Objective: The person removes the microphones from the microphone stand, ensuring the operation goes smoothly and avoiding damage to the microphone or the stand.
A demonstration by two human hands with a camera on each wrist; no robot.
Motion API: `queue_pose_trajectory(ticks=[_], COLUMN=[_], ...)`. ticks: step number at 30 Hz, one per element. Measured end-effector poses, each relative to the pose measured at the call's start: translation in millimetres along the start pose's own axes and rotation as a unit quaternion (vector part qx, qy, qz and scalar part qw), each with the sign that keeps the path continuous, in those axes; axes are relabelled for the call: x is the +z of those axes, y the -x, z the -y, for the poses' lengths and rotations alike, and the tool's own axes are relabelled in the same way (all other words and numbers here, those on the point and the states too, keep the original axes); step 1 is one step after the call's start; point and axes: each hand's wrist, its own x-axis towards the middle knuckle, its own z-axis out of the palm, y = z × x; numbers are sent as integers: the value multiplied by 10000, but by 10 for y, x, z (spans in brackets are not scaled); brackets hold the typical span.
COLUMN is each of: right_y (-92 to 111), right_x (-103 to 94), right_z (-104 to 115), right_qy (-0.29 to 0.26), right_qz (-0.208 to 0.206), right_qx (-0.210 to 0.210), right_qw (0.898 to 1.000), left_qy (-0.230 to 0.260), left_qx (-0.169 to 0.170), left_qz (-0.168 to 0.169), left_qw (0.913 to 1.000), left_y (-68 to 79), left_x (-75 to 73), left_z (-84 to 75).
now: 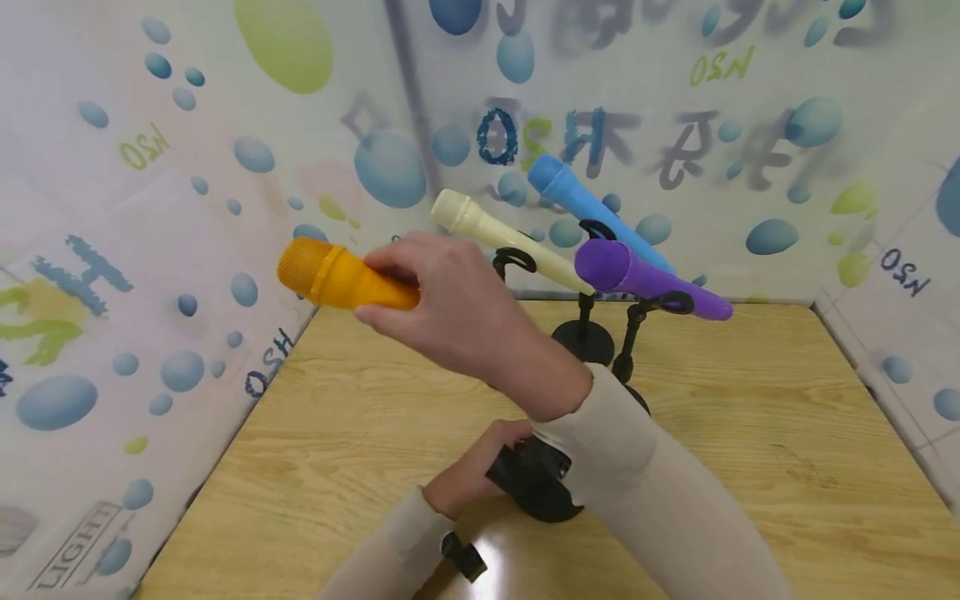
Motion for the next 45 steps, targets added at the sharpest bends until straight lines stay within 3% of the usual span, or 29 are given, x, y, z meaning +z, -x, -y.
queue_pose_trajectory(ticks=[10, 20, 28, 37, 45], right_y=[-30, 76, 247, 453, 650], right_x=[-85, -285, -408, -562, -602], right_z=[87, 27, -48, -132, -282], right_qy=[176, 575, 970, 1239, 1375], right_qz=[-42, 25, -83, -136, -359], right_qx=[-126, 276, 479, 966, 1125], right_qw=[9998, 9980, 9941, 9875, 9834], left_qy=[91, 347, 705, 470, 551], left_qx=[17, 75, -112, -126, -185], left_qz=[4, -65, 97, 218, 228], left_qw=[10000, 9993, 9974, 9986, 9981], left_y=[9, 0, -7, -23, -21], left_x=[-11, 4, -10, -18, -19], left_z=[-24, -15, -28, -50, -17])
